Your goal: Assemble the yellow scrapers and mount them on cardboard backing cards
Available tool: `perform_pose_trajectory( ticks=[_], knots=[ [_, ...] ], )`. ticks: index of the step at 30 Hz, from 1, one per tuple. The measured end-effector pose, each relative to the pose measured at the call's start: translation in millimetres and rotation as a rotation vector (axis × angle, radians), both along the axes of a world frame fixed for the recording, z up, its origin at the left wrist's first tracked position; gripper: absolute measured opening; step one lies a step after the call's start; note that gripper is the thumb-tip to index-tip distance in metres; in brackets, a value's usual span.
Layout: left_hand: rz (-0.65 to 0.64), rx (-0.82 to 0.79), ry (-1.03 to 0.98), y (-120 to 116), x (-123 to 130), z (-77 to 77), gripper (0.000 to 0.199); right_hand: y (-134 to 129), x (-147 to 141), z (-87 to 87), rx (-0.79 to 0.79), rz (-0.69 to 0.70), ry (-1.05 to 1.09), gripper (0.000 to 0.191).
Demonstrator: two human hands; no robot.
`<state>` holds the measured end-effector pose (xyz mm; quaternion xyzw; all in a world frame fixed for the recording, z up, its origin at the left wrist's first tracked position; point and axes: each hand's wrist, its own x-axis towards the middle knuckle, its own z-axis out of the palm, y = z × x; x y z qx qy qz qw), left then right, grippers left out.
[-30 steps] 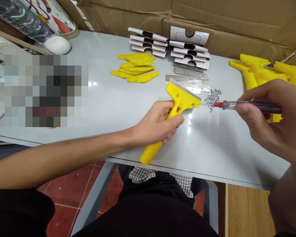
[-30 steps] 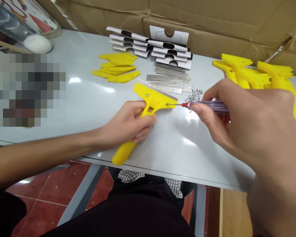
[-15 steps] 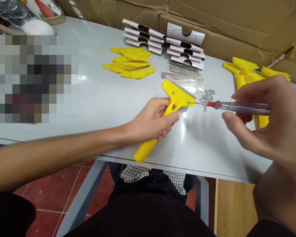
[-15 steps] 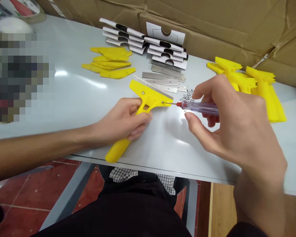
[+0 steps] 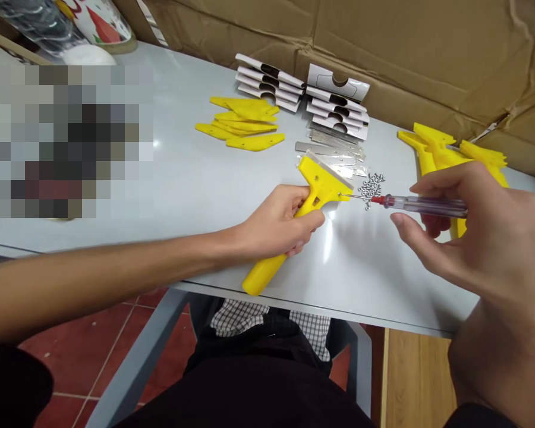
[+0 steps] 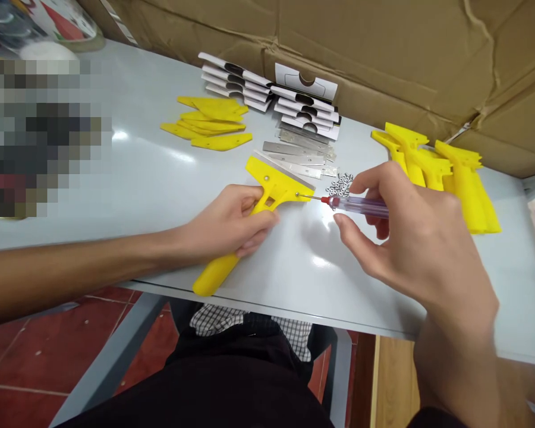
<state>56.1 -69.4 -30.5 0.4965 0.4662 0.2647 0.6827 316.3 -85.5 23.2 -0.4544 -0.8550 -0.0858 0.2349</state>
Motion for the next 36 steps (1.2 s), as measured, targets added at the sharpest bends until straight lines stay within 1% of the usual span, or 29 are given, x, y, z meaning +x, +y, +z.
perform_pose_trajectory(
  ticks=[2,6,8,10,12,15,18,21,22,25,29,33,36],
  knots=[
    [0.001,-0.001,-0.006,-0.1,0.0,-0.4,0.033,-0.6,0.9,0.7,-0.004,0.02,0.001,0.022],
    [0.007,-0.002,-0.001,-0.1,-0.2,0.0,0.033,-0.7,1.8,0.5,0.073,0.038,-0.069,0.016],
    [0.01,0.002,-0.001,-0.1,-0.3,0.0,0.032,-0.7,0.9,0.4,0.078,0.058,-0.082,0.014],
    [0.012,0.003,0.005,-0.1,-0.3,-0.5,0.031,-0.8,-0.3,0.7,0.077,0.07,-0.092,0.015],
    [0.011,0.006,0.019,0.0,-0.3,-1.1,0.031,-0.8,-0.6,1.7,0.06,0.057,-0.103,0.02],
    [0.003,0.025,0.048,0.1,0.1,-1.1,0.032,-0.8,1.4,4.0,-0.065,0.011,-0.119,0.027],
    [0.001,0.035,0.059,0.2,0.6,0.2,0.032,-1.3,4.6,5.4,-0.245,0.036,-0.107,0.019],
    [0.013,0.031,0.045,0.5,1.1,0.8,0.032,-1.2,6.4,4.2,-0.345,0.087,-0.098,0.033],
    [0.017,0.027,0.037,0.7,1.2,0.7,0.032,-0.6,6.6,3.6,-0.349,0.087,-0.101,0.035],
    [0.025,0.011,0.011,1.4,1.4,-0.6,0.031,2.2,6.7,2.0,-0.328,0.067,-0.107,0.03],
    [0.027,0.021,-0.01,1.6,1.3,-2.4,0.031,3.5,5.0,0.7,-0.333,0.049,-0.135,0.03],
    [0.029,0.048,-0.001,1.1,1.5,-2.9,0.031,-0.3,-3.5,-3.1,-0.293,-0.036,-0.221,0.026],
    [0.037,0.047,-0.001,1.4,2.0,-2.2,0.03,-0.9,-13.0,-4.9,-0.293,-0.06,-0.296,0.03]
  ],
)
